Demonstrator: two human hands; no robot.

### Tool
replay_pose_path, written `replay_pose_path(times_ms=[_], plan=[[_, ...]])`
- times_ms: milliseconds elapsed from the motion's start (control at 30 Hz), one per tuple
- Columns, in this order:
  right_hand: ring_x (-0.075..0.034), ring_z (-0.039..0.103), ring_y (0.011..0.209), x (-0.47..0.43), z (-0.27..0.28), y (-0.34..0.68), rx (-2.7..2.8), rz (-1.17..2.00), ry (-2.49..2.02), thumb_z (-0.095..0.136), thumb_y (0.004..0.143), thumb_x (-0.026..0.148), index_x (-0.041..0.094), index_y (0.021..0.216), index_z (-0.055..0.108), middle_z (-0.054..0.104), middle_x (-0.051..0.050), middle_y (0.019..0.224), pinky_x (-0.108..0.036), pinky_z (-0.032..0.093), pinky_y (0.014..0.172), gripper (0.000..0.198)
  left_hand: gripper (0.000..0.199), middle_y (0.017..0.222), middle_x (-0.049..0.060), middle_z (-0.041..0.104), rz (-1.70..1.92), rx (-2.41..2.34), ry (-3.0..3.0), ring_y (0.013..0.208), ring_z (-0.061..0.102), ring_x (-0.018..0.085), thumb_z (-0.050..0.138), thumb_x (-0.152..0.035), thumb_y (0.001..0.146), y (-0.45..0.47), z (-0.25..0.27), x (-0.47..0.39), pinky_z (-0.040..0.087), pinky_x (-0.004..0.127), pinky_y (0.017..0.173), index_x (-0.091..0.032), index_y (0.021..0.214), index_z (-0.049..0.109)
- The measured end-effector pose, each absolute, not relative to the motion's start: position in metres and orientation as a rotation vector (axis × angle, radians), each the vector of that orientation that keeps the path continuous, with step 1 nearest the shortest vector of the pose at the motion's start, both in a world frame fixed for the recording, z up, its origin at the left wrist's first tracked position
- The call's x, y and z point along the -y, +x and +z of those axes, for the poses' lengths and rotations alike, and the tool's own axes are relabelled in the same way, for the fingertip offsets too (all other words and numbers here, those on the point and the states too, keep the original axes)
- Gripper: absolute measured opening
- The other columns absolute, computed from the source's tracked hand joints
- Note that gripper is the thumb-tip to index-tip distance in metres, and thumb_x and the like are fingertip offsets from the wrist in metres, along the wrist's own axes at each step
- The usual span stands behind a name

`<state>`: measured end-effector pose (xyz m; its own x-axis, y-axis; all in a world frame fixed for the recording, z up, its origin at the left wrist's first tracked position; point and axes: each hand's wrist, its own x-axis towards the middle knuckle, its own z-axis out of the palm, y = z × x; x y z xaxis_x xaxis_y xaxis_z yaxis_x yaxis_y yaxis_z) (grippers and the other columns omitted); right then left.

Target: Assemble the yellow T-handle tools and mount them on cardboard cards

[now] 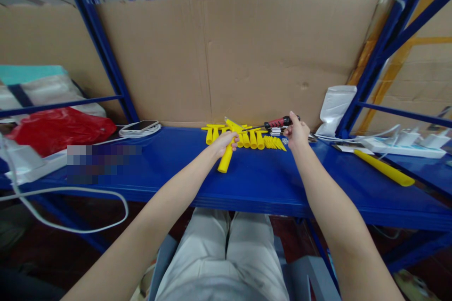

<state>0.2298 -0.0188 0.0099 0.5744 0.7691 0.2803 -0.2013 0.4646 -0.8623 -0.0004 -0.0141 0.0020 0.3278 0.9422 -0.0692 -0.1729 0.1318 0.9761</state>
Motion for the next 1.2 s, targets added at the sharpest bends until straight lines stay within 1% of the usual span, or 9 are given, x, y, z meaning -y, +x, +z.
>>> replay_pose_path(times_ms=[267,367,567,700,833,900,1000,1100,1200], plan=[[-0.005,0.027,0.030,0.030,0.018,0.213,0.736,0.582,-0.972,0.073,0.066,0.036,0.024,0.064,0.030,0.027,0.013,0.037,-0.018,0.024,0.029,0.045,0.021,0.049,-0.008,0.038,1.031,-0.884,1.113,0.033,0.031,0.003,0.040,-0.003,0.083,-0.001,0.002,0.011,0.023,0.017,0.038,-0.020,0.070,0.037],[-0.006,0.025,0.029,0.035,0.019,0.202,0.819,0.590,-0.995,0.073,0.067,0.033,0.024,0.063,0.030,0.026,0.012,0.035,-0.019,0.024,0.028,0.044,0.022,0.049,-0.009,0.038,1.040,-0.888,1.110,0.033,0.031,0.003,0.040,-0.002,0.082,-0.001,0.001,0.011,0.023,0.016,0.038,-0.020,0.070,0.037],[-0.006,0.032,0.029,0.039,0.018,0.195,1.015,0.629,-1.033,0.076,0.067,0.039,0.023,0.062,0.034,0.032,0.011,0.034,-0.018,0.027,0.029,0.045,0.022,0.048,-0.008,0.038,1.054,-0.911,1.097,0.034,0.031,0.003,0.041,-0.002,0.081,0.000,0.001,0.012,0.023,0.017,0.038,-0.019,0.069,0.038],[-0.008,0.042,0.033,0.041,0.015,0.199,1.144,0.793,-1.233,0.077,0.067,0.046,0.021,0.063,0.041,0.046,0.005,0.039,-0.017,0.030,0.032,0.044,0.021,0.049,-0.008,0.039,1.058,-0.914,1.076,0.034,0.032,0.003,0.042,-0.003,0.083,0.000,0.002,0.013,0.024,0.017,0.039,-0.019,0.069,0.038],[-0.006,0.043,0.034,0.040,0.009,0.206,1.394,0.950,-1.353,0.081,0.058,0.053,0.018,0.062,0.048,0.051,0.003,0.043,-0.017,0.030,0.032,0.048,0.021,0.049,-0.008,0.039,1.063,-0.925,1.064,0.034,0.032,0.003,0.043,-0.004,0.083,0.001,0.002,0.013,0.024,0.017,0.040,-0.019,0.069,0.039],[-0.006,0.042,0.035,0.039,0.005,0.208,1.532,0.952,-1.392,0.082,0.053,0.055,0.018,0.061,0.051,0.051,0.004,0.044,-0.017,0.030,0.032,0.050,0.021,0.049,-0.008,0.039,1.069,-0.925,1.074,0.034,0.032,0.003,0.043,-0.004,0.083,0.001,0.001,0.012,0.024,0.017,0.039,-0.019,0.069,0.039],[-0.006,0.042,0.035,0.036,-0.002,0.206,1.675,0.911,-1.467,0.083,0.051,0.055,0.017,0.062,0.054,0.053,0.003,0.046,-0.017,0.029,0.031,0.049,0.021,0.049,-0.008,0.040,1.073,-0.921,1.089,0.033,0.033,0.003,0.042,-0.004,0.083,0.001,0.000,0.012,0.025,0.017,0.038,-0.019,0.070,0.039],[-0.006,0.040,0.034,0.035,-0.008,0.202,1.783,0.878,-1.523,0.080,0.053,0.057,0.018,0.062,0.054,0.054,0.003,0.045,-0.018,0.027,0.031,0.048,0.021,0.048,-0.009,0.040,1.064,-0.910,1.102,0.032,0.032,0.003,0.041,-0.004,0.084,0.002,0.000,0.012,0.026,0.016,0.038,-0.020,0.071,0.038],[-0.006,0.040,0.036,0.033,-0.013,0.198,1.897,0.817,-1.586,0.076,0.061,0.057,0.017,0.062,0.055,0.054,0.002,0.047,-0.018,0.028,0.033,0.045,0.021,0.048,-0.009,0.040,1.063,-0.901,1.108,0.032,0.032,0.003,0.042,-0.004,0.085,0.002,-0.001,0.012,0.026,0.016,0.038,-0.020,0.072,0.039]])
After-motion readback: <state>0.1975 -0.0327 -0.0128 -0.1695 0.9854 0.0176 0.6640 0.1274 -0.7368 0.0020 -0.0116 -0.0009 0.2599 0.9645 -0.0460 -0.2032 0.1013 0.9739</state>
